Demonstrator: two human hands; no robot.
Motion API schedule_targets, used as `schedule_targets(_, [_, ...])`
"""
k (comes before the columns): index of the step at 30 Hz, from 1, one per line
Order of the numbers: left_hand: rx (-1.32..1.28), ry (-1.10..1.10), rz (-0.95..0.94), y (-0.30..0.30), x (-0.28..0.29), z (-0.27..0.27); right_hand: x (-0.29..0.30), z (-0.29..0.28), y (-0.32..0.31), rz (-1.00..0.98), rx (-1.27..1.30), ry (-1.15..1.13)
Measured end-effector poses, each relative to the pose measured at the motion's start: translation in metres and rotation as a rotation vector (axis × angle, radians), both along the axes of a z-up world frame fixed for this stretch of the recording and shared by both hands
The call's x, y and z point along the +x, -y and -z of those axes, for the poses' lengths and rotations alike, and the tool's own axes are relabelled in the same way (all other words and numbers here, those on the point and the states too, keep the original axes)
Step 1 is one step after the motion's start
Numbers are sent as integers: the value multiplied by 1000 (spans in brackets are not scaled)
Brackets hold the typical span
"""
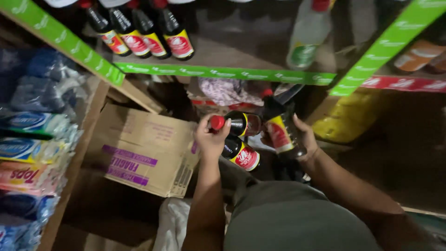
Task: Stocking grocery store shelves with soy sauce and canned goods.
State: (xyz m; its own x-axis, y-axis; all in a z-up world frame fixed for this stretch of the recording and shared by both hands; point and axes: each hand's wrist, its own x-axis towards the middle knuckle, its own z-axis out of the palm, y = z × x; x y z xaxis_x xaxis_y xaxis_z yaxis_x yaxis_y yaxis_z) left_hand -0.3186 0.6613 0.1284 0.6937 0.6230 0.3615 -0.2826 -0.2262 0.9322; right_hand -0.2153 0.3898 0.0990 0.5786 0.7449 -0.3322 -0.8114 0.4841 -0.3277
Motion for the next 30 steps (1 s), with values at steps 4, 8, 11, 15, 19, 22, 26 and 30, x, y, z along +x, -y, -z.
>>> schedule_targets(4, [-32, -22, -23, -26, -15, 12, -6, -22, -38, -74, 263, -67])
schedule_targets(8, [-13, 31, -40, -40, -25, 12, -9, -47, -64, -170, 416, 78])
schedule_targets(11, [13, 29, -61, -47, -27, 9, 9, -25, -68, -111, 290, 104])
schedule_targets(15, [48, 6, -85, -54, -26, 8, 14, -22, -76, 51, -75, 177])
schedule_targets(19, [76, 24, -113, -61, -20, 15, 17, -17, -94, 15, -26, 249])
schedule_targets(22, [32, 34, -96, -66, -16, 20, 13, -49, -118, -29, -88, 344])
schedule_targets(26, [53, 7, -113, -75, -12, 23, 11, -107, -163, 14, -181, 808])
schedule_targets(30, [-16, 20, -130, -88, -13, 34, 33, -111, -210, 145, -243, 1202])
